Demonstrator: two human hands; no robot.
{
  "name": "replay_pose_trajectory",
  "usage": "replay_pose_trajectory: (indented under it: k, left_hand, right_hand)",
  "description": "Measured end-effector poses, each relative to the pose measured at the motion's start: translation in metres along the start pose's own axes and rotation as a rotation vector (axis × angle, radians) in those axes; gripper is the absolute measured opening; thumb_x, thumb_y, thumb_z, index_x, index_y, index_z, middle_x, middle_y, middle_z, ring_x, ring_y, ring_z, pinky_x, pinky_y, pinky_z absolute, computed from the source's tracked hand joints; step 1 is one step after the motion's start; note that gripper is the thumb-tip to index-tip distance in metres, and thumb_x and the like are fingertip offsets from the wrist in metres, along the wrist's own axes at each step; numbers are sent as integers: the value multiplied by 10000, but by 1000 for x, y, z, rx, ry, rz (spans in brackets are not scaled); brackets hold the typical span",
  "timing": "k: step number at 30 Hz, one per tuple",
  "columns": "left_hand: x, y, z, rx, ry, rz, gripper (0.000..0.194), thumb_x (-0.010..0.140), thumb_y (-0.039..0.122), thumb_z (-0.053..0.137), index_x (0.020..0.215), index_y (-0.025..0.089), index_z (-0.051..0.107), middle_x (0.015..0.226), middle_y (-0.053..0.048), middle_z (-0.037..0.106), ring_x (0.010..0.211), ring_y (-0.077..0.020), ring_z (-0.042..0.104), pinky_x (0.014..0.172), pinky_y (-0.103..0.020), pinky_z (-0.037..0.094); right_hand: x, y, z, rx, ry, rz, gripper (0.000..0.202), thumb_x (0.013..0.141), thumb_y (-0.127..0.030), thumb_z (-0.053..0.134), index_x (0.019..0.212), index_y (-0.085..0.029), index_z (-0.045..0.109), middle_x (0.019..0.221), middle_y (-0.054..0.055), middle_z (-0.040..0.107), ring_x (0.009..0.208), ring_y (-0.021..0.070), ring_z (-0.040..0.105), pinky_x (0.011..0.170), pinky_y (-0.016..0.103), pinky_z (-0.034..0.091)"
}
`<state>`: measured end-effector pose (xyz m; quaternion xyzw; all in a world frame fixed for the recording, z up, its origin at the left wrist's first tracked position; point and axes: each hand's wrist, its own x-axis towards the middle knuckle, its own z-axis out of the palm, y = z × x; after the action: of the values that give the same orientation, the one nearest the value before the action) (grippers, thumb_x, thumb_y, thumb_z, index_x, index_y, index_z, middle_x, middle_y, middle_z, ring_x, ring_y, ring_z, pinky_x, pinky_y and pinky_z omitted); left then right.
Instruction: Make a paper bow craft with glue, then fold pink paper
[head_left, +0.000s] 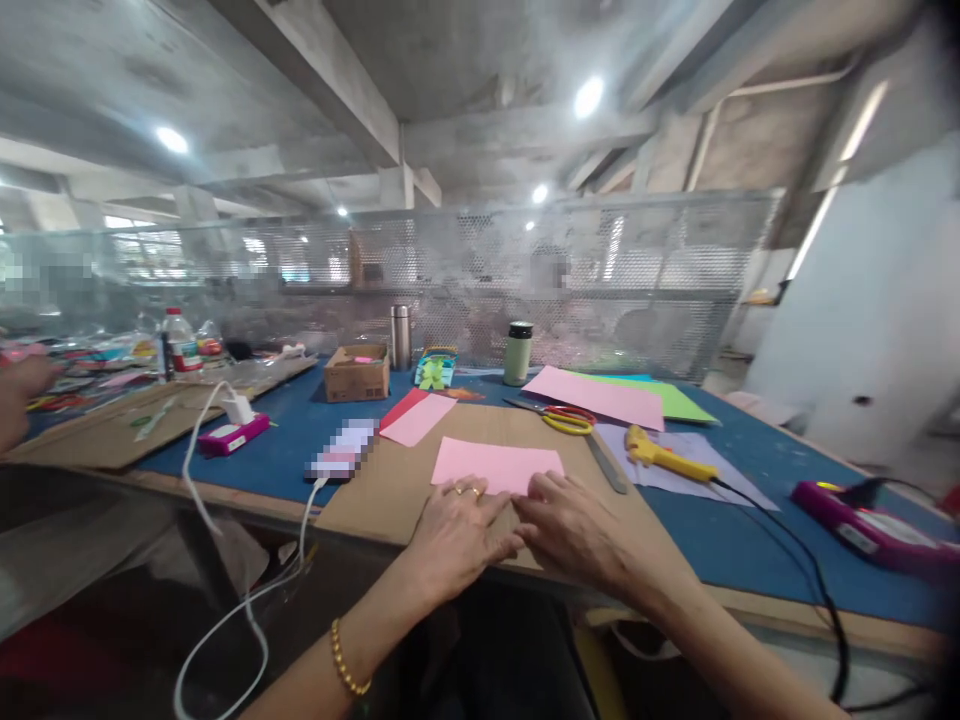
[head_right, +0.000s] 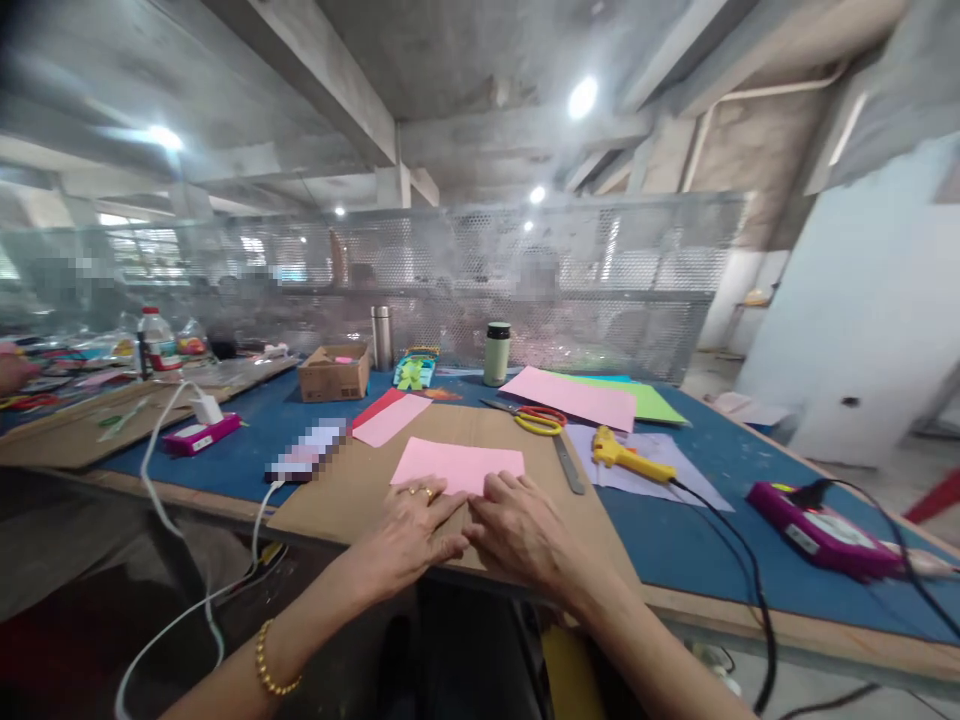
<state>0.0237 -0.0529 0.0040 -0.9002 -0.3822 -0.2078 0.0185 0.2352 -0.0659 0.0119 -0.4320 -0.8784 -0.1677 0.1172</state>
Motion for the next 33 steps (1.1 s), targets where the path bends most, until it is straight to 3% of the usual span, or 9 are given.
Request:
replay_pose_trajectory:
  k: [4,10,15,19,22,24,26,29,33]
  left_hand:
    - [2,0,3,-23,-32,-14,470,955,537,530,1375,328,569,1373,-85,597,1298,-273,525,1090,-459,405]
    - [6,-3,15,-9,-94,-51,492,924,544,563,1393,393,569,1423,-91,572,1331,-324,503,1091,-502,399]
    - [6,-2,9,0,-130,-59,497,927,533,554,1405,397,560,1433,-114,562,1342,-334,495,1089,-511,388]
    - [7,0,1,27,-155,-46,497,925,549,543,1390,375,577,1393,-127,580,1326,-346,498,1051,-513,407]
    - [7,0,-5,54,-150,-7,489,943,544,513,1384,344,583,1337,-128,602,1256,-330,539,1023,-491,420]
    - [8,0,-7,71,-156,3,483,947,545,506,1374,337,592,1308,-131,612,1214,-332,558,993,-490,435]
    - [8,-1,-8,78,-158,14,483,948,547,506,1372,334,594,1298,-133,615,1195,-332,564,976,-486,442]
    - [8,-1,-9,89,-156,19,491,949,559,503,1376,333,590,1304,-135,612,1202,-333,561,975,-478,440]
    - [7,-2,-7,115,-159,15,497,954,575,480,1380,341,583,1321,-135,604,1209,-340,561,956,-483,449]
  right_hand:
    - [2,-6,-9,-53,-63,-30,185,953,-337,572,898,-260,731,956,59,675,927,235,596,842,392,472]
    - [-10,-1,-25,-78,-101,84,261,978,-350,537,802,-268,711,852,20,704,844,207,625,771,361,471]
    - [-38,10,-35,-83,-80,152,275,963,-349,539,758,-296,715,899,12,725,858,220,624,742,375,461]
    - [-46,25,-45,27,-86,246,268,928,-304,592,700,-235,716,783,50,701,791,208,617,715,329,438]
    - [-31,38,-49,125,-63,402,375,979,-291,473,680,-172,665,638,27,641,589,135,554,585,261,391]
    - [-12,43,-45,375,-59,579,324,957,-312,501,714,-159,651,620,7,646,545,112,555,537,223,381]
    - [7,42,-38,586,-183,675,321,909,-303,547,626,-162,600,560,-6,624,481,96,545,481,203,378]
    - [27,34,-27,745,-374,707,308,845,-300,600,565,-176,566,505,-26,600,412,86,514,421,195,380]
    - [35,26,-23,677,-455,731,258,754,-264,663,533,-174,565,443,-42,555,387,79,497,388,182,373]
